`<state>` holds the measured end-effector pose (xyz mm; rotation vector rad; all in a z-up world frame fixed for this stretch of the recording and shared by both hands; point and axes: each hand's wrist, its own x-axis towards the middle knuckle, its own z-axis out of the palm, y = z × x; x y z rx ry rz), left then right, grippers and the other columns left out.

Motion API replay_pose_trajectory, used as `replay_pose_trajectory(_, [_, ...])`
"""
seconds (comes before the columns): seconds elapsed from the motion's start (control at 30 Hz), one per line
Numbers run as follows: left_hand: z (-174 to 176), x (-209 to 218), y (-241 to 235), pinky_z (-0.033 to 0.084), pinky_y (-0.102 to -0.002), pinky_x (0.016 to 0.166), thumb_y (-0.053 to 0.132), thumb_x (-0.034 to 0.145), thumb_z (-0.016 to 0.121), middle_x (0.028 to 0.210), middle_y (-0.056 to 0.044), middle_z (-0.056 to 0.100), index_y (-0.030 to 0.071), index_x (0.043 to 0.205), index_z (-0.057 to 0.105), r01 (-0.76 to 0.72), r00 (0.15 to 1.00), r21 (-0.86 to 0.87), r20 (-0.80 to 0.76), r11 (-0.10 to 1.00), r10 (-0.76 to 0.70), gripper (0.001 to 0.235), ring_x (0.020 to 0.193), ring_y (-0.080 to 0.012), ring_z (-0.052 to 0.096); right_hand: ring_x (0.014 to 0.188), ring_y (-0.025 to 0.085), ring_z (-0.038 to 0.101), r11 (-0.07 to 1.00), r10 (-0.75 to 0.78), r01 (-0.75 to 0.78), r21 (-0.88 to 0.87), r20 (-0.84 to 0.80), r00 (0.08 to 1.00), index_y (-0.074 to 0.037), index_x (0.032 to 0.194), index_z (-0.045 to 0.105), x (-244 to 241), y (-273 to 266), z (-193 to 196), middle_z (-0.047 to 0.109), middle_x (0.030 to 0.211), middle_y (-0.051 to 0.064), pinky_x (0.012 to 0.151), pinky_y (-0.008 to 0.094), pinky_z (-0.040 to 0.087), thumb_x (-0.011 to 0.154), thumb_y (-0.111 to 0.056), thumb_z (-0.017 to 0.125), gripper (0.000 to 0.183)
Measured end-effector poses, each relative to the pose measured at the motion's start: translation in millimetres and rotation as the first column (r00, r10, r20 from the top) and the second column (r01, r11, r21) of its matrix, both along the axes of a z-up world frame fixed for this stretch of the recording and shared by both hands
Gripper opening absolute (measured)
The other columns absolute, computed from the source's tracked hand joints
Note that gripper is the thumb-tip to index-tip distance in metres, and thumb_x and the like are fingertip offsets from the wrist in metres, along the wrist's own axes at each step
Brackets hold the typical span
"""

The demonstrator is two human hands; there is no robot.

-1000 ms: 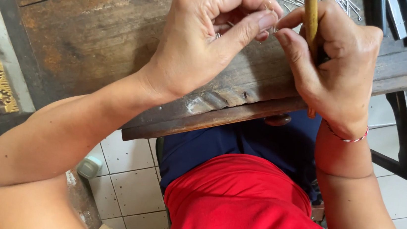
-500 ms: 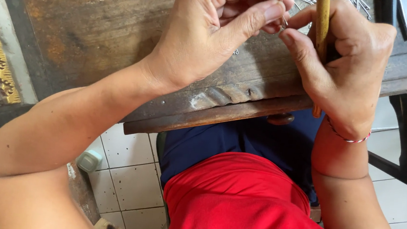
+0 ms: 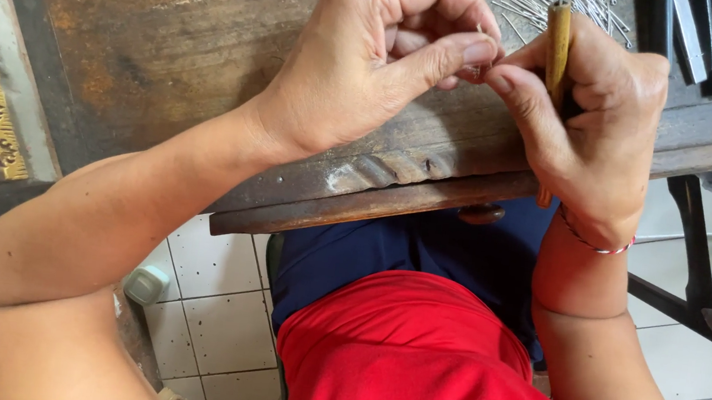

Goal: The person uses a wooden-handled tool to bend small metal wires into looped shapes on a wooden workbench. They repeatedly pick up individual wires, bend them, and place the finished pieces into a growing pile on the table.

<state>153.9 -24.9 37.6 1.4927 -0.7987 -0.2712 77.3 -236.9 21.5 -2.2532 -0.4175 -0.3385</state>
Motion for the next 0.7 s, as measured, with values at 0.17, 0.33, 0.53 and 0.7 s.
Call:
replay_pose_trajectory(0.17, [0, 5, 1, 0.065, -0.018, 0.076, 0.02, 0.103, 0.065, 0.096, -0.004, 0.076, 0.011, 0.104, 0.066, -0.085, 0.978, -0.009, -0.194, 0.996, 0.081, 0.01, 0.09, -0.0105, 0.079, 0.069, 0.02, 0.043, 0.998, -0.055, 0.055, -0.024, 0.016, 0.998, 0.006, 0.103, 0.065, -2, 6, -3, 0.053, 0.082, 0.009, 0.068, 0.035, 0.035, 0.121, -0.005, 0.07, 0.021])
replay_pose_trajectory(0.33, [4, 6, 6, 0.065, -0.019, 0.07, 0.024, 0.103, 0.064, 0.094, -0.005, 0.076, 0.011, 0.104, 0.064, -0.175, 0.973, -0.014, -0.156, 0.985, 0.171, 0.013, 0.085, -0.0122, 0.08, 0.06, 0.021, 0.042, 0.927, -0.319, 0.344, -0.152, 0.168, 0.933, 0.001, 0.101, 0.065, -4, 10, -17, 0.049, 0.073, 0.005, 0.063, 0.038, 0.035, 0.117, -0.001, 0.08, 0.022])
replay_pose_trajectory(0.53, [-2, 0, 5, 0.065, -0.022, 0.087, 0.009, 0.104, 0.064, 0.099, -0.009, 0.073, 0.003, 0.106, 0.064, -0.037, 0.989, -0.067, -0.147, 0.997, 0.027, 0.007, 0.094, -0.0141, 0.077, 0.055, 0.01, 0.026, 0.996, -0.049, 0.051, 0.069, -0.025, 0.998, 0.011, 0.138, 0.058, -6, 14, 11, 0.042, 0.058, 0.0, 0.061, 0.024, 0.022, 0.11, -0.015, 0.077, 0.043])
replay_pose_trajectory(0.7, [-2, -6, 3, 0.062, -0.021, 0.089, 0.008, 0.103, 0.068, 0.101, -0.005, 0.073, 0.004, 0.107, 0.066, 0.128, 0.969, -0.073, -0.204, 0.989, -0.14, 0.006, 0.097, -0.0109, 0.074, 0.058, 0.009, 0.031, 0.984, 0.124, -0.12, 0.129, -0.022, 0.992, 0.01, 0.146, 0.052, -4, 2, 4, 0.051, 0.071, 0.004, 0.062, 0.024, 0.026, 0.101, -0.017, 0.078, 0.059])
